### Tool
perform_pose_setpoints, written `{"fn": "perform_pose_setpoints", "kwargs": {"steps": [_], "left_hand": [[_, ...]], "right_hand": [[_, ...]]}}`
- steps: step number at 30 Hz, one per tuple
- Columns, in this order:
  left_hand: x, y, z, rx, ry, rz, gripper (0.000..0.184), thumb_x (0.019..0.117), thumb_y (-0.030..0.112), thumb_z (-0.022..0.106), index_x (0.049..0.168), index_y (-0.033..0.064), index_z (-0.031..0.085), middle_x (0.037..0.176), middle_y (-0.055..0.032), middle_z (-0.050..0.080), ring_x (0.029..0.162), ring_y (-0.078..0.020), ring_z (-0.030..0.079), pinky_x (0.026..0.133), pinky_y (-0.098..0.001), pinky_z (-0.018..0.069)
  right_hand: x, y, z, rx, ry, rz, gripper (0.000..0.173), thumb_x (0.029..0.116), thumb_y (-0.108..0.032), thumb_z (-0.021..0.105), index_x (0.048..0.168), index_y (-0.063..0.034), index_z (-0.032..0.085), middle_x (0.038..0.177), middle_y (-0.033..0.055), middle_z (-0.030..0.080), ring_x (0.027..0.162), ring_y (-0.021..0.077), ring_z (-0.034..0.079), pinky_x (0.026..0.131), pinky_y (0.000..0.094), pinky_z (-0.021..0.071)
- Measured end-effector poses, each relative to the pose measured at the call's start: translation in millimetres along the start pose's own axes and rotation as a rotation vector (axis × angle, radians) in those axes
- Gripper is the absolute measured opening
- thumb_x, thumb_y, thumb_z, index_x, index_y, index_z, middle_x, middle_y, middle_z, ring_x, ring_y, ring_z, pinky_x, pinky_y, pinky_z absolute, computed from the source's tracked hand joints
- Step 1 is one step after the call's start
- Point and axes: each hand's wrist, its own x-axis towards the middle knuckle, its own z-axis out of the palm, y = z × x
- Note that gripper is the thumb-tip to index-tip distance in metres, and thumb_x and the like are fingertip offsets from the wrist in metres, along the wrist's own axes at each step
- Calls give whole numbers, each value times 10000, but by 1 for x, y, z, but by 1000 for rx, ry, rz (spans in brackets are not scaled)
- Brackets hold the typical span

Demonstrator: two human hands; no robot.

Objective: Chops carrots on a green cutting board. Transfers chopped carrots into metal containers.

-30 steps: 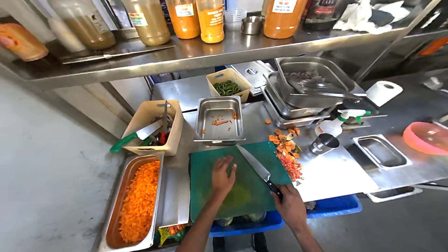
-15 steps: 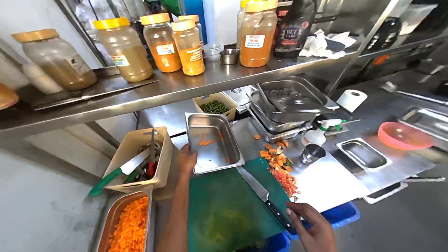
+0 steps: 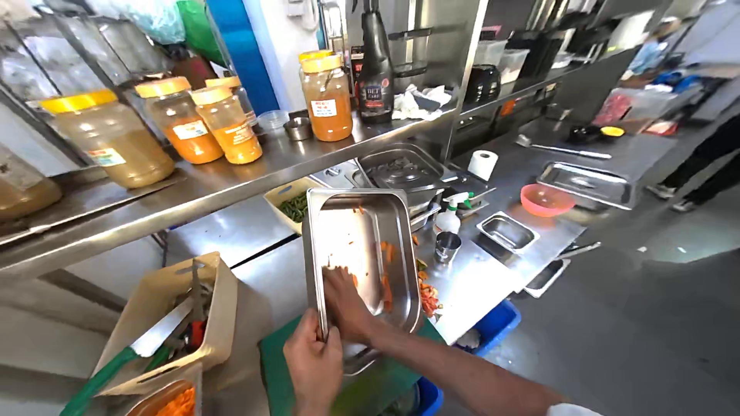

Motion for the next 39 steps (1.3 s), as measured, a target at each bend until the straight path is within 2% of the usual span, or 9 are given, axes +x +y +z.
{"fn": "perform_pose_setpoints", "kwargs": {"steps": [3, 8, 14, 19, 25, 27, 30, 35, 39], "left_hand": [[1, 3, 2, 33, 15, 27, 38, 741, 82, 628, 768, 89, 602, 569, 88, 478, 443, 13, 417, 401, -185, 366], [-3, 20, 17, 75, 18, 125, 71, 739, 107, 629, 718, 102, 561, 547, 91, 424, 430, 10, 368, 396, -178, 322], [3, 27, 31, 128, -7, 164, 50, 730, 118, 622, 725, 98, 576, 551, 78, 424, 436, -13, 380, 401, -208, 336], [2, 38, 39, 116, -9, 194, 54, 742, 118, 609, 715, 94, 568, 561, 76, 426, 449, -5, 380, 413, -189, 335], [-2, 45, 39, 160, -61, 216, 62, 732, 125, 631, 717, 87, 585, 559, 55, 450, 447, -36, 405, 412, -226, 359], [-2, 42, 43, 186, -62, 251, 67, 732, 136, 627, 708, 92, 583, 555, 55, 445, 443, -37, 402, 408, -224, 356], [-2, 47, 49, 118, -48, 241, 71, 725, 121, 611, 685, 103, 555, 552, 74, 410, 445, -11, 366, 408, -191, 319], [13, 46, 44, 16, -12, 184, 44, 734, 96, 621, 729, 97, 578, 559, 90, 418, 438, 8, 361, 402, -176, 313], [21, 47, 41, 55, -14, 223, 49, 740, 107, 613, 717, 101, 570, 554, 86, 417, 433, 7, 359, 398, -177, 313]], "right_hand": [[-1, 6, -32, -136, -148, -170, 334, 812, -254, 816, 1116, -127, 760, 1288, 155, 668, 1248, 381, 591, 1036, 621, 460], [80, 76, -93, -439, 306, -113, 292, 952, -262, 633, 1172, -86, 711, 1283, 174, 656, 1240, 370, 595, 1034, 561, 487], [14, 45, -97, -182, 44, 582, 255, 955, -257, 672, 1092, -47, 716, 1096, 159, 687, 1040, 308, 674, 911, 489, 565], [70, 83, -133, -454, 408, -27, 329, 951, -288, 680, 1186, -61, 716, 1261, 152, 678, 1228, 330, 619, 1069, 495, 499], [19, 61, -136, -333, 191, 516, 206, 897, -209, 703, 1027, -50, 709, 1005, 143, 701, 925, 303, 700, 809, 510, 588], [25, 51, -142, -234, 302, 335, 186, 895, -197, 733, 1011, -52, 740, 991, 111, 725, 921, 255, 712, 821, 469, 602], [36, 37, -135, -132, 384, 38, 418, 858, -131, 748, 1235, 28, 665, 1336, 237, 598, 1289, 397, 544, 1087, 551, 455], [-21, 78, -100, -201, 167, 143, 285, 996, -366, 625, 1030, -105, 735, 1153, 82, 680, 1146, 222, 633, 1004, 416, 539], [28, 68, -141, -275, 426, 63, 214, 899, -201, 764, 1070, -73, 752, 1124, 103, 710, 1097, 258, 665, 954, 439, 562]]}}
